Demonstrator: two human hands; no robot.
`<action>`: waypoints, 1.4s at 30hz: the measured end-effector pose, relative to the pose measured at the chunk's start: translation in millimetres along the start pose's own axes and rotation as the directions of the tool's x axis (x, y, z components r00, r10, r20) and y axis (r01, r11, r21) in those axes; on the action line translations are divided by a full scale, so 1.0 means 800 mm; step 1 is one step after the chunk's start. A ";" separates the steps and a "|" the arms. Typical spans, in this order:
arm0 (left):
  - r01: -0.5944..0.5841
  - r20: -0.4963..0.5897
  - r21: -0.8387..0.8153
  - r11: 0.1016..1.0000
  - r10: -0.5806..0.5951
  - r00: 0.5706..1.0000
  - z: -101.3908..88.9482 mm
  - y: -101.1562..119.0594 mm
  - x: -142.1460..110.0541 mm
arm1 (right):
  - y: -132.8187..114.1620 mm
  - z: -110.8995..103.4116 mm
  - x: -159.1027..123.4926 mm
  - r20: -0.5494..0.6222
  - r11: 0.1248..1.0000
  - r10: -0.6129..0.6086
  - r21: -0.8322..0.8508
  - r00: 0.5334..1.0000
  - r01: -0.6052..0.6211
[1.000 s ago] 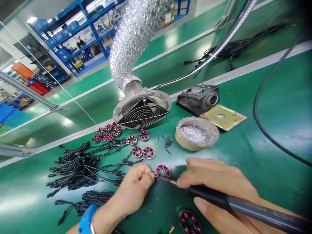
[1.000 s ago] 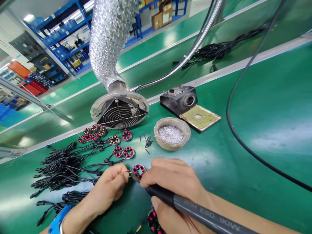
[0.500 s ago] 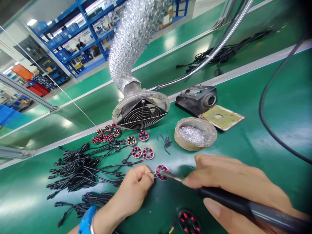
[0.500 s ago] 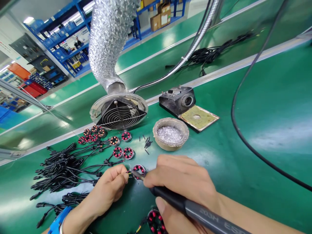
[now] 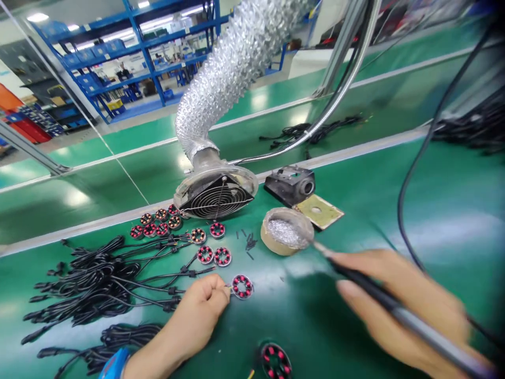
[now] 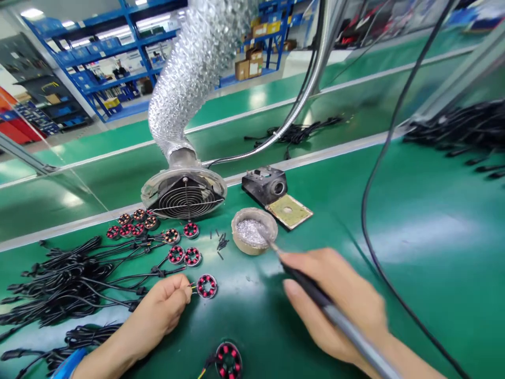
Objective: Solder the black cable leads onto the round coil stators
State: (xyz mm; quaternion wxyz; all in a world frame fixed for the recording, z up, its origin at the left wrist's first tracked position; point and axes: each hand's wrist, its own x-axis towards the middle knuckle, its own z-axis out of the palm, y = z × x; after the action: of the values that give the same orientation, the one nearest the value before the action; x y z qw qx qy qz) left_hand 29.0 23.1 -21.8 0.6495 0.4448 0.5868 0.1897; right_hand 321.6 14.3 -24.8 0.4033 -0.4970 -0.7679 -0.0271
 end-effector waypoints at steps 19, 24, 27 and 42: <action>-0.069 -0.147 -0.022 0.997 0.065 0.987 -0.005 0.002 -0.012 | -0.081 0.116 0.041 0.187 0.793 -0.329 0.587 0.926 0.163; -0.174 -0.137 0.053 0.983 0.180 0.974 -0.004 0.001 -0.010 | -0.077 0.121 0.034 0.175 0.776 -0.269 0.621 0.947 0.106; -0.165 -0.121 0.135 0.977 0.181 0.976 -0.004 0.001 -0.011 | -0.075 0.120 0.032 0.205 0.766 -0.264 0.638 0.942 0.076; -0.166 -0.031 0.545 0.822 0.217 0.976 0.011 0.008 -0.041 | -0.079 0.121 0.032 0.268 0.802 -0.342 0.583 0.901 0.131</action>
State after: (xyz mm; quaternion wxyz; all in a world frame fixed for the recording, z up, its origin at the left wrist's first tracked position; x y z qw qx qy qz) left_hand 31.4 -1.9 2.3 0.4483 0.6569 0.5977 0.1016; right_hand 209.9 44.3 -50.9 0.3748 -0.2541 -0.8598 0.2358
